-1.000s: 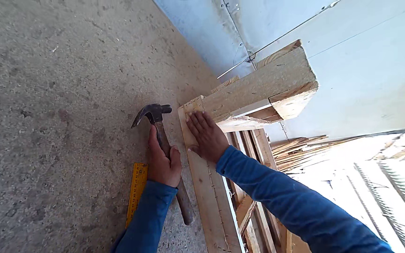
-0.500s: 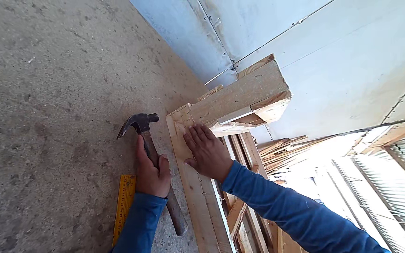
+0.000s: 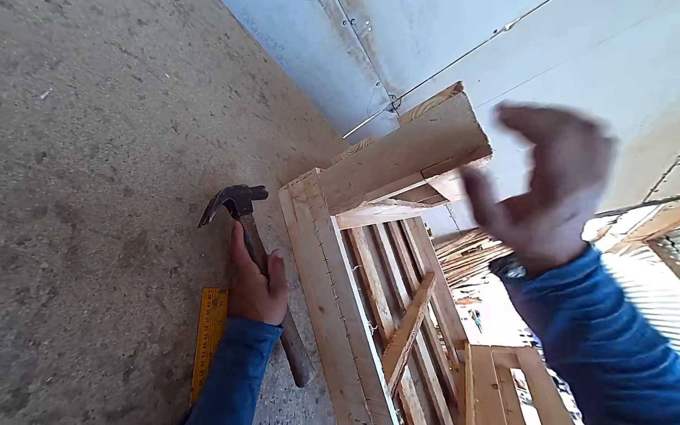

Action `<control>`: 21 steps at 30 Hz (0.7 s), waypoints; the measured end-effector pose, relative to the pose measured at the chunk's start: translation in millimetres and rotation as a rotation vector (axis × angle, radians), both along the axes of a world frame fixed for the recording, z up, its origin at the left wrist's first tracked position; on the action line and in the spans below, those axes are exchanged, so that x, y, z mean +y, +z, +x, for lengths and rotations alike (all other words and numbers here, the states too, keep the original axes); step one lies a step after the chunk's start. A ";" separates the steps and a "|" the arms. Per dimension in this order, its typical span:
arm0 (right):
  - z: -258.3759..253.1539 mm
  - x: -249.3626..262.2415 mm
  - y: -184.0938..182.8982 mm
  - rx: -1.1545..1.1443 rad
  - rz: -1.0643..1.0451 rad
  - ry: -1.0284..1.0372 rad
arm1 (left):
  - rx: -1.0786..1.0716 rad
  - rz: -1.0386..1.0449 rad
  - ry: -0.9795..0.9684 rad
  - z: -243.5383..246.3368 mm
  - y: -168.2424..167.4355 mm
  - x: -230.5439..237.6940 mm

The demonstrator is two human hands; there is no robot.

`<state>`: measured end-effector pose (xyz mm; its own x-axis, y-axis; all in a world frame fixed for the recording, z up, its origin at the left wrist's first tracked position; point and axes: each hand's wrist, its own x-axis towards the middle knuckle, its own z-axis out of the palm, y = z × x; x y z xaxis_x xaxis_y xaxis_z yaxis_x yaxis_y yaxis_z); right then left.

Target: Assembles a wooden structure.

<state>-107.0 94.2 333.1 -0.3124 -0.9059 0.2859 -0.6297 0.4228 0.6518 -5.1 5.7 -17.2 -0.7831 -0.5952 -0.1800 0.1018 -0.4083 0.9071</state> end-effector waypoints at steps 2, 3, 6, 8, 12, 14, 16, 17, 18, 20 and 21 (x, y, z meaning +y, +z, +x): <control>-25.8 7.2 30.5 -0.051 -0.144 -0.021 | -0.024 -0.012 -0.009 0.3 0.8 -0.1; -41.1 9.1 35.9 -0.129 -0.207 -0.036 | -0.029 -0.012 -0.012 0.6 1.1 -0.3; -83.0 9.8 14.6 -0.499 -0.383 -0.109 | -0.027 -0.030 -0.012 -0.2 1.2 0.0; -104.4 9.4 -12.0 -0.661 -0.559 -0.085 | -0.025 -0.037 -0.006 -0.9 1.3 -0.4; -107.3 10.6 -17.3 -0.755 -0.615 -0.080 | -0.017 -0.038 -0.010 -1.1 1.8 0.7; -104.2 11.5 -15.3 -0.788 -0.601 -0.086 | -0.015 -0.022 -0.019 -0.6 2.4 1.7; -101.0 10.3 -13.8 -0.854 -0.604 -0.084 | -0.021 -0.013 -0.026 -0.2 2.9 2.4; -99.9 9.5 -12.7 -0.896 -0.614 -0.086 | -0.027 -0.018 -0.027 -0.4 3.3 2.3; -98.5 8.1 -11.6 -0.936 -0.627 -0.094 | -0.033 -0.030 -0.028 -0.7 3.7 1.8; -98.1 6.6 -11.7 -0.990 -0.654 -0.106 | -0.030 -0.060 -0.011 0.2 5.9 1.4; -98.1 6.6 -12.3 -1.001 -0.661 -0.107 | -0.015 -0.052 -0.008 2.4 9.8 1.5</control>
<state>-205.1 100.8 320.8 -0.7255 -0.6315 0.2735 -0.6740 0.5715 -0.4681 -2.7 7.2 -7.4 -0.7856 -0.5975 -0.1603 0.0852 -0.3612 0.9286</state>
